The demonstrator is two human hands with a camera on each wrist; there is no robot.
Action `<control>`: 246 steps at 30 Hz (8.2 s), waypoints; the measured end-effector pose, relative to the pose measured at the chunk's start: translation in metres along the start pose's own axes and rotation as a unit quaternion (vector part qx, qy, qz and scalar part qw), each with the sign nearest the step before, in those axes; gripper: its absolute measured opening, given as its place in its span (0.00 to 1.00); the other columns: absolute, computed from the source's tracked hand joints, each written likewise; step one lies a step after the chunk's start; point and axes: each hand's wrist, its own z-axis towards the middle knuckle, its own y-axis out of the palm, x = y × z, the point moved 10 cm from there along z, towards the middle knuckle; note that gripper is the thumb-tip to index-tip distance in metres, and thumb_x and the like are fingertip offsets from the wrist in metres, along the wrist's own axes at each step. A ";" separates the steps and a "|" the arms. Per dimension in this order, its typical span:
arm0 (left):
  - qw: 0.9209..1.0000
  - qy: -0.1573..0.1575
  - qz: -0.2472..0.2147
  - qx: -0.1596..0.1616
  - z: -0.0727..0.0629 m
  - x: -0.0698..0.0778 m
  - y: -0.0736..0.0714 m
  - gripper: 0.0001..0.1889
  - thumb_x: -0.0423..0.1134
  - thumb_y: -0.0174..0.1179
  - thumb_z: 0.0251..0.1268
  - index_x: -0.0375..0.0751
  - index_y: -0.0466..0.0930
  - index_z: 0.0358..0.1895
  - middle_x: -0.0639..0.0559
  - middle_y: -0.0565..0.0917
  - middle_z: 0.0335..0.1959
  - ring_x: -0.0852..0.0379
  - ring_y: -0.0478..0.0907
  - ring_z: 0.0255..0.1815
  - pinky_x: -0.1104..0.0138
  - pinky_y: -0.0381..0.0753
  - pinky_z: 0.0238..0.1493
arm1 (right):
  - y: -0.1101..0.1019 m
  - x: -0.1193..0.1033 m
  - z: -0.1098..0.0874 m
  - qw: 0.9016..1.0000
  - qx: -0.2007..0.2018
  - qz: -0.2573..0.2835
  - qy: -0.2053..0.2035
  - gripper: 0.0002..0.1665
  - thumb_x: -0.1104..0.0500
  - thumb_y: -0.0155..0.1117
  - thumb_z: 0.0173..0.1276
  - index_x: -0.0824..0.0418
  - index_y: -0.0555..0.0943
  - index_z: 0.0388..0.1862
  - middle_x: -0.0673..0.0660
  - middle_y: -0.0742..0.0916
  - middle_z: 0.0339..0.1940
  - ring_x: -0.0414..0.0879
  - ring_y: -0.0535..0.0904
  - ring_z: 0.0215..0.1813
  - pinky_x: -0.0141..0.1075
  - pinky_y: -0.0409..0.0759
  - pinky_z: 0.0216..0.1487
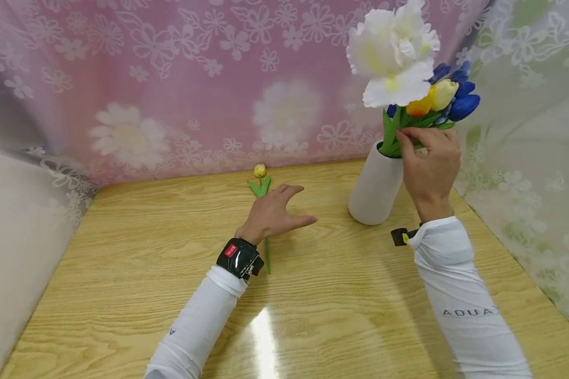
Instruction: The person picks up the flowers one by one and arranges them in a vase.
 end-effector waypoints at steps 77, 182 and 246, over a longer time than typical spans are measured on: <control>0.987 -0.156 0.027 0.028 -0.093 -0.111 -0.034 0.43 0.72 0.57 0.52 0.49 0.70 0.67 0.47 0.71 0.64 0.48 0.72 0.60 0.50 0.74 0.52 | 0.234 -0.067 -0.204 0.836 -0.543 0.063 0.050 0.15 0.50 0.59 0.72 0.59 0.84 0.45 0.52 0.85 0.39 0.47 0.81 0.40 0.42 0.79 0.38; 0.995 -0.095 0.007 0.019 -0.055 -0.074 -0.019 0.40 0.72 0.57 0.52 0.49 0.75 0.63 0.54 0.72 0.61 0.51 0.76 0.53 0.53 0.76 0.48 | 0.037 -0.075 0.009 0.989 -0.112 0.086 -0.040 0.11 0.59 0.67 0.65 0.66 0.87 0.40 0.57 0.87 0.38 0.25 0.74 0.36 0.20 0.69 0.35; 0.995 -0.100 0.013 0.011 -0.053 -0.072 -0.006 0.40 0.73 0.57 0.52 0.49 0.75 0.62 0.53 0.73 0.61 0.51 0.76 0.54 0.53 0.76 0.48 | 0.026 0.017 -0.035 0.986 -0.112 0.051 0.114 0.18 0.51 0.64 0.63 0.68 0.86 0.31 0.53 0.84 0.23 0.30 0.74 0.22 0.23 0.70 0.28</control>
